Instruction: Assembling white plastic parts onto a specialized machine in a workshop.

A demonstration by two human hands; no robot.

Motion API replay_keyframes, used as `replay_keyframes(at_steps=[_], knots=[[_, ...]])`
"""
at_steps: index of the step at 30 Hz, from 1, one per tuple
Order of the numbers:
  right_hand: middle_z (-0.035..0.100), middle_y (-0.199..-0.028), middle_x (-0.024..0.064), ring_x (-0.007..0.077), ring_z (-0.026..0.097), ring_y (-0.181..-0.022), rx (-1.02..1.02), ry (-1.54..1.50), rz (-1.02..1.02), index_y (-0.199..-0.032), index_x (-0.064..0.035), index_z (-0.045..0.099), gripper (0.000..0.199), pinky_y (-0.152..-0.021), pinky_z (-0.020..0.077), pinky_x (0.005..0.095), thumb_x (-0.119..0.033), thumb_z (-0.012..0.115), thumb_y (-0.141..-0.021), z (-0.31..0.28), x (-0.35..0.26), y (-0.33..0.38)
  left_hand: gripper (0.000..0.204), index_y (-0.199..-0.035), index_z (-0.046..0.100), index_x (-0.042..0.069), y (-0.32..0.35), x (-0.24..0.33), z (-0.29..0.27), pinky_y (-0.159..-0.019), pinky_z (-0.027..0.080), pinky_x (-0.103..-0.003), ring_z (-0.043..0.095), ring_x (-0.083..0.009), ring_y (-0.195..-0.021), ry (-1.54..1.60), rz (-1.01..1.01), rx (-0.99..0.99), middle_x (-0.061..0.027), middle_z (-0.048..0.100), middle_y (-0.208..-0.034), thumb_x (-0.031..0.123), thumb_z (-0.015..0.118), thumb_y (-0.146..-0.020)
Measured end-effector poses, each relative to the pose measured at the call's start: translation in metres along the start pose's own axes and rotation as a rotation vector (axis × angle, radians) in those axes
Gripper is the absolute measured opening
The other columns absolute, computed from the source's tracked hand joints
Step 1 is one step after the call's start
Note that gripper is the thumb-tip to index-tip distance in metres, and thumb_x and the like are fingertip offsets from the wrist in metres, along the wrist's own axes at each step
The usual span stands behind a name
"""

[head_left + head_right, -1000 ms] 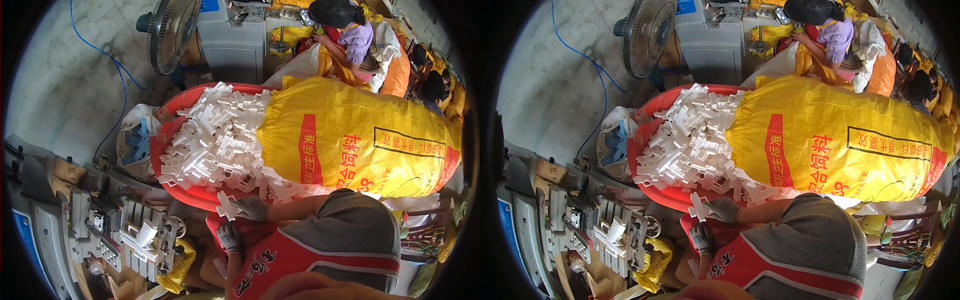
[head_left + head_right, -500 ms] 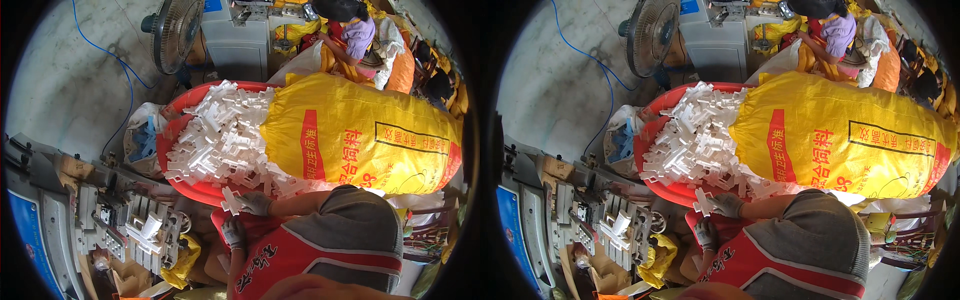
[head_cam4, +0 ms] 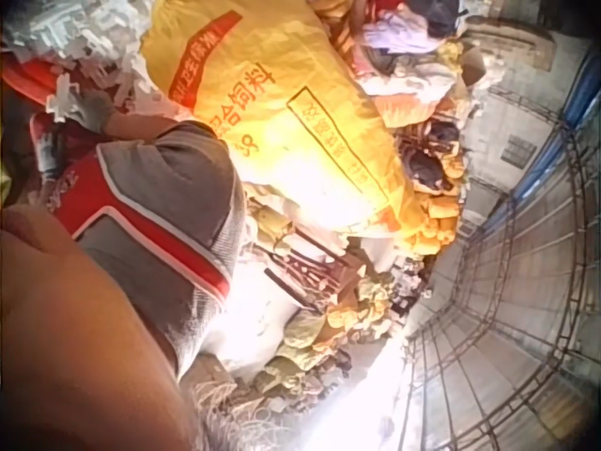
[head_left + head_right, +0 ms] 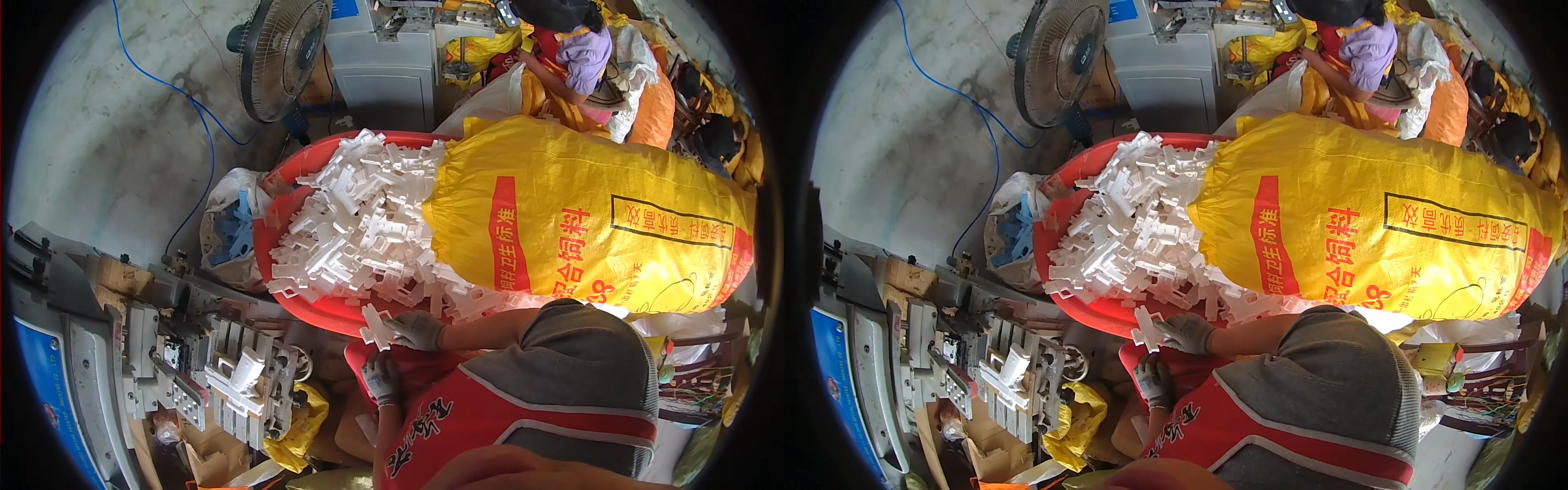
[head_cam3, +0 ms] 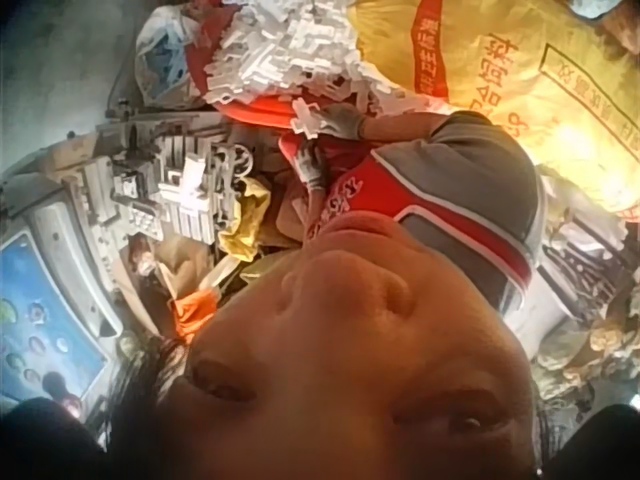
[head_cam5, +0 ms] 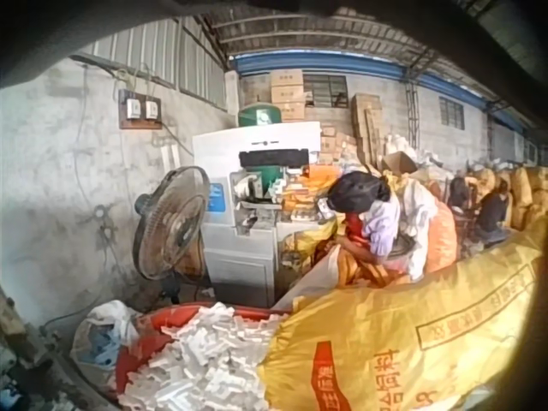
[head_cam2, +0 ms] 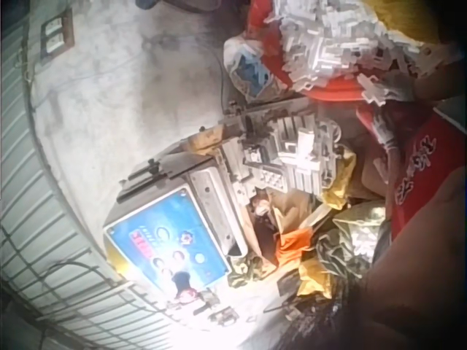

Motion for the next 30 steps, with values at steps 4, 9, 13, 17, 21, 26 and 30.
replay_keyframes(at_steps=[4,9,13,17,21,26,30], knots=[[0.058,-0.093,0.0134,0.0308,0.06,-0.082,-0.029,0.007,0.012,-0.128,-0.0052,0.045,0.052,-0.07,0.0477,0.0429,-0.033,0.059,-0.086,0.0015,0.0001,-0.0006,0.022,-0.104,0.056,0.009,0.0029,-0.0052,0.0052,-0.083,0.041,-0.046,0.056,-0.0328,-0.094,0.005,0.001,0.02,-0.0141,0.059,-0.105,0.01,0.056,-0.083],[0.058,-0.093,0.0135,0.0305,0.06,-0.084,-0.025,0.002,0.019,-0.128,-0.0053,0.044,0.053,-0.072,0.048,0.0428,-0.033,0.059,-0.086,0.0013,0.0019,-0.0003,0.021,-0.105,0.055,0.009,0.001,-0.0025,0.0045,-0.083,0.041,-0.045,0.056,-0.0326,-0.094,0.009,0.009,0.016,-0.0137,0.059,-0.104,0.009,0.055,-0.083],[0.057,-0.093,0.0134,0.0302,0.06,-0.086,-0.042,0.008,0.025,-0.128,-0.0053,0.045,0.052,-0.073,0.0483,0.0426,-0.034,0.059,-0.087,0.0002,0.0002,-0.0013,0.022,-0.106,0.055,0.01,0.0029,-0.0046,0.0048,-0.083,0.041,-0.045,0.056,-0.0322,-0.095,-0.005,0.007,0.01,-0.0136,0.059,-0.104,0.009,0.055,-0.083],[0.058,-0.093,0.013,0.0304,0.06,-0.083,-0.01,0.016,0.006,-0.129,-0.0049,0.044,0.054,-0.069,0.0477,0.0425,-0.034,0.059,-0.086,0.0018,0.0004,0.0004,0.023,-0.106,0.055,0.01,0.0022,-0.0047,0.006,-0.083,0.041,-0.045,0.056,-0.032,-0.096,0.001,0.012,0.011,-0.0131,0.059,-0.105,0.009,0.055,-0.083],[0.058,-0.092,0.0126,0.0299,0.06,-0.083,-0.024,0.014,0.011,-0.129,-0.0049,0.044,0.053,-0.07,0.0479,0.0423,-0.034,0.059,-0.086,0.0011,0.0001,-0.0003,0.024,-0.107,0.055,0.01,0.0024,-0.0029,0.0041,-0.083,0.041,-0.045,0.056,-0.0321,-0.096,-0.004,0.019,0.021,-0.0131,0.059,-0.106,0.009,0.055,-0.083],[0.057,-0.092,0.012,0.0291,0.06,-0.084,-0.023,0.026,0.012,-0.128,-0.0046,0.044,0.053,-0.071,0.0483,0.0419,-0.033,0.06,-0.086,0.0022,0.0046,-0.0002,0.024,-0.107,0.055,0.01,0.0004,-0.0006,0.0047,-0.083,0.041,-0.045,0.056,-0.0324,-0.095,-0.008,0.019,0.021,-0.0134,0.059,-0.106,0.009,0.054,-0.084],[0.057,-0.093,0.0122,0.0293,0.06,-0.084,-0.014,0.016,0.012,-0.129,-0.0045,0.045,0.054,-0.071,0.0481,0.0418,-0.033,0.06,-0.086,0.0003,0.002,-0.0009,0.024,-0.108,0.055,0.01,0.002,-0.0022,0.0041,-0.083,0.041,-0.045,0.056,-0.0328,-0.095,-0.004,0.025,0.028,-0.0137,0.059,-0.106,0.01,0.055,-0.084]])
Point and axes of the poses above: each hand's wrist, its own y-axis away from the middle knuckle, its own z-axis out of the palm, x = y × z, the point moved 2 cm from there along -y, towards the middle knuckle
